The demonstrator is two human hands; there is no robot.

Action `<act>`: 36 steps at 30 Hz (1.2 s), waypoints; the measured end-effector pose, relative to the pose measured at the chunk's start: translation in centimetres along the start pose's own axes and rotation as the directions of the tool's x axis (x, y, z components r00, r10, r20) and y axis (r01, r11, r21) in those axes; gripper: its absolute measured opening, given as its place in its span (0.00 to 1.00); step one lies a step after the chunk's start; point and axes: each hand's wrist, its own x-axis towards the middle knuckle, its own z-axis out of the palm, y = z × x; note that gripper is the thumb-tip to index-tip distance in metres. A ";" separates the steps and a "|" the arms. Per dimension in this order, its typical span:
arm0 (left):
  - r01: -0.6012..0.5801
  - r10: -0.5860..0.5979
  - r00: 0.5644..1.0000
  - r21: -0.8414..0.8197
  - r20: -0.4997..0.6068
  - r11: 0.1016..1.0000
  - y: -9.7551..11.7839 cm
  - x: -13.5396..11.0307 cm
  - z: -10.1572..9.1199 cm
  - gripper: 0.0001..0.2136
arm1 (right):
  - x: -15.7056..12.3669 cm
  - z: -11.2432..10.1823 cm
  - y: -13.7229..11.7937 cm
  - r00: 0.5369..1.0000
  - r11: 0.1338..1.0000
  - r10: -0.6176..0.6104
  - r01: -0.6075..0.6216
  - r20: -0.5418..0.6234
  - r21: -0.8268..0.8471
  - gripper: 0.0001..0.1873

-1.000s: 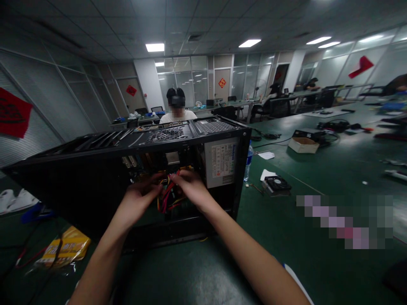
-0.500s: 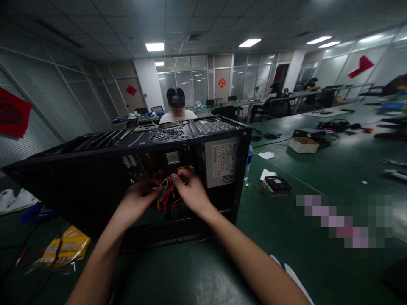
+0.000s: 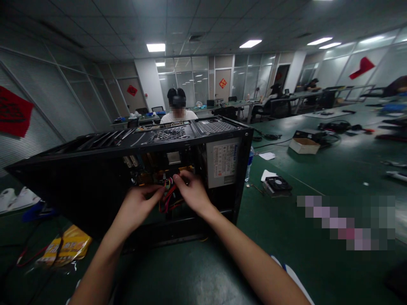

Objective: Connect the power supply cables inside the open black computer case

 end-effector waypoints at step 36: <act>0.095 -0.130 0.989 0.373 0.069 0.923 -5.6 2.0 4.8 0.15 | 1.4 -1.3 1.6 0.897 0.826 0.411 -0.290 0.163 -0.484 0.14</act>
